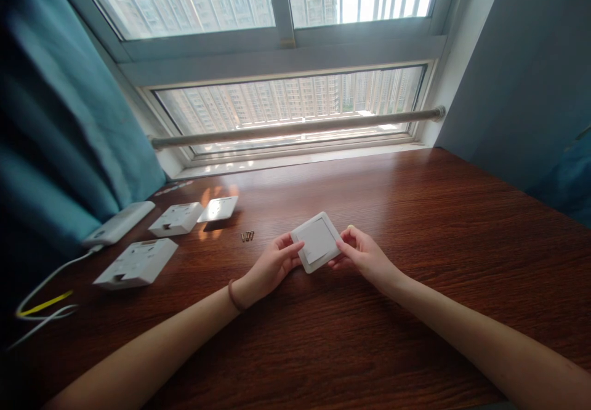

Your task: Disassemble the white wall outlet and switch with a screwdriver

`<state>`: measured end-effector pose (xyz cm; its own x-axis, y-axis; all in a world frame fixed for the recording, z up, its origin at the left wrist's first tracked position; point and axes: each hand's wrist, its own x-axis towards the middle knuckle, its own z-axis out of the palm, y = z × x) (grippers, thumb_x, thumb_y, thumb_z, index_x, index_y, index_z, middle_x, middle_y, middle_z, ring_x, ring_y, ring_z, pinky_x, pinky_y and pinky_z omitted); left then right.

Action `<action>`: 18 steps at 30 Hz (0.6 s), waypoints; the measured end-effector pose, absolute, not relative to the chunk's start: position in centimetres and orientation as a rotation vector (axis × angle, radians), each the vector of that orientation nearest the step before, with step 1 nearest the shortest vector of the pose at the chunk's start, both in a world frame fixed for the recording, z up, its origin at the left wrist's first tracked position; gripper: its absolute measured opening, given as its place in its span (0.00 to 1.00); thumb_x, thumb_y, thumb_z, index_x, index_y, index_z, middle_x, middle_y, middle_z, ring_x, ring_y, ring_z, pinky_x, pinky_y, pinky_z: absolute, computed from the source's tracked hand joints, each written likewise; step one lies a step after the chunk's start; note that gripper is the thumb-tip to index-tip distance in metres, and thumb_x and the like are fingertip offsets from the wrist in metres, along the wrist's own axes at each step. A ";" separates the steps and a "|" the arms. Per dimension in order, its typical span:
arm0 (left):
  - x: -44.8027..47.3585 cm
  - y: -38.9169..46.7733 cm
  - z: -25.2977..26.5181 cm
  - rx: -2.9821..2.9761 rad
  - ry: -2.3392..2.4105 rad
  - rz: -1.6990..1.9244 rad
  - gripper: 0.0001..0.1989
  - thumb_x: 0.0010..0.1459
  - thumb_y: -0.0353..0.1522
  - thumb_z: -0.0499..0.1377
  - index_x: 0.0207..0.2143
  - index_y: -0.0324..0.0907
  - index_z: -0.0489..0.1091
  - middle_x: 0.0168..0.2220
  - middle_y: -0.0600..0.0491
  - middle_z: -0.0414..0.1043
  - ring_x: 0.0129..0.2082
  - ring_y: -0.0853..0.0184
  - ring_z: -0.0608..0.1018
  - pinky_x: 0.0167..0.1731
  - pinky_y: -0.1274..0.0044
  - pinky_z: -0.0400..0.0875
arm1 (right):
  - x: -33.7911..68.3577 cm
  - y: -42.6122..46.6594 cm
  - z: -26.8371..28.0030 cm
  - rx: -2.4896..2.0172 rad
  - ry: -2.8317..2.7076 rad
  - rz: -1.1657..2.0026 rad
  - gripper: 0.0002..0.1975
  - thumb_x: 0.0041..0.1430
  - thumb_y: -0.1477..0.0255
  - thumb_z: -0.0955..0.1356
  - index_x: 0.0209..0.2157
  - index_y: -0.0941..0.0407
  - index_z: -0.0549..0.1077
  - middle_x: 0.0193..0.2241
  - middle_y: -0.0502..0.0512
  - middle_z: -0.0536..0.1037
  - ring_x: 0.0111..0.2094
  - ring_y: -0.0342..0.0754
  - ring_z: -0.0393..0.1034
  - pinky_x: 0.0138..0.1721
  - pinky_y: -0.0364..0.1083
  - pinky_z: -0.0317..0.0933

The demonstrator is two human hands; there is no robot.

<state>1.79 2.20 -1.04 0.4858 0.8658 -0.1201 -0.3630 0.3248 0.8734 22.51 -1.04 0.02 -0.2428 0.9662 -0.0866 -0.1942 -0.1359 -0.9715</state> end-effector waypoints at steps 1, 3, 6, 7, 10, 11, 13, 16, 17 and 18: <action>1.8 2.2 -1.1 0.906 0.661 0.885 0.15 0.52 0.30 0.62 0.43 0.36 0.68 0.43 0.44 0.73 0.40 0.64 0.76 0.38 0.75 0.70 | 22.5 -1.1 0.1 -1.007 -1.167 1.555 0.14 0.53 0.63 0.69 0.32 0.58 0.63 0.29 0.51 0.75 0.27 0.44 0.75 0.30 0.44 0.70; 1.8 2.2 -1.1 0.909 0.659 0.879 0.16 0.52 0.30 0.62 0.44 0.36 0.68 0.43 0.43 0.73 0.40 0.64 0.76 0.37 0.76 0.71 | 22.5 -1.1 0.2 -1.005 -1.173 1.553 0.14 0.53 0.64 0.69 0.32 0.58 0.63 0.30 0.51 0.75 0.27 0.44 0.75 0.30 0.44 0.70; 1.8 2.2 -1.1 0.905 0.652 0.872 0.15 0.53 0.30 0.61 0.44 0.36 0.68 0.43 0.43 0.73 0.39 0.63 0.77 0.37 0.75 0.71 | 22.5 -1.2 0.3 -1.002 -1.162 1.562 0.13 0.53 0.64 0.69 0.32 0.58 0.63 0.30 0.51 0.75 0.28 0.45 0.75 0.30 0.43 0.70; 1.8 2.2 -1.1 0.901 0.651 0.873 0.15 0.53 0.30 0.61 0.44 0.36 0.68 0.43 0.43 0.73 0.38 0.63 0.77 0.37 0.75 0.72 | 22.5 -1.3 0.3 -1.001 -1.158 1.567 0.13 0.53 0.64 0.69 0.32 0.58 0.64 0.30 0.51 0.76 0.28 0.44 0.75 0.31 0.43 0.70; 1.9 2.3 -1.0 0.877 0.652 0.888 0.16 0.52 0.30 0.61 0.44 0.36 0.68 0.43 0.43 0.73 0.38 0.63 0.77 0.37 0.74 0.73 | 22.5 -1.4 0.4 -0.996 -1.157 1.575 0.12 0.54 0.64 0.68 0.32 0.58 0.64 0.29 0.51 0.76 0.28 0.44 0.75 0.32 0.44 0.70; 1.9 2.3 -0.9 0.867 0.653 0.894 0.16 0.52 0.30 0.61 0.44 0.36 0.68 0.43 0.43 0.73 0.38 0.63 0.78 0.37 0.74 0.73 | 22.5 -1.4 0.4 -0.993 -1.161 1.574 0.12 0.55 0.64 0.68 0.32 0.58 0.65 0.29 0.51 0.76 0.28 0.44 0.75 0.32 0.43 0.70; 1.9 2.3 -0.8 0.848 0.656 0.903 0.15 0.51 0.29 0.62 0.43 0.36 0.69 0.43 0.43 0.73 0.38 0.62 0.78 0.37 0.74 0.73 | 22.5 -1.4 0.6 -0.987 -1.169 1.568 0.12 0.54 0.64 0.68 0.32 0.58 0.65 0.28 0.51 0.76 0.28 0.43 0.74 0.32 0.43 0.70; 2.0 2.2 -0.7 0.829 0.661 0.912 0.15 0.50 0.29 0.62 0.43 0.36 0.69 0.43 0.43 0.73 0.39 0.62 0.78 0.37 0.74 0.74 | 22.5 -1.3 0.7 -0.988 -1.168 1.573 0.13 0.54 0.63 0.68 0.33 0.59 0.66 0.27 0.51 0.75 0.28 0.43 0.74 0.32 0.43 0.70; 2.0 2.2 -0.7 0.825 0.663 0.915 0.15 0.50 0.29 0.62 0.42 0.36 0.69 0.43 0.43 0.73 0.39 0.62 0.78 0.36 0.74 0.74 | 22.5 -1.3 0.7 -0.992 -1.164 1.580 0.13 0.54 0.63 0.68 0.33 0.59 0.66 0.26 0.51 0.75 0.28 0.43 0.74 0.31 0.43 0.69; 2.0 2.3 -0.7 0.822 0.665 0.918 0.15 0.50 0.29 0.62 0.42 0.36 0.68 0.43 0.43 0.74 0.39 0.62 0.78 0.36 0.74 0.74 | 22.5 -1.3 0.7 -0.996 -1.161 1.587 0.13 0.54 0.63 0.68 0.33 0.59 0.66 0.26 0.51 0.75 0.28 0.43 0.73 0.31 0.43 0.69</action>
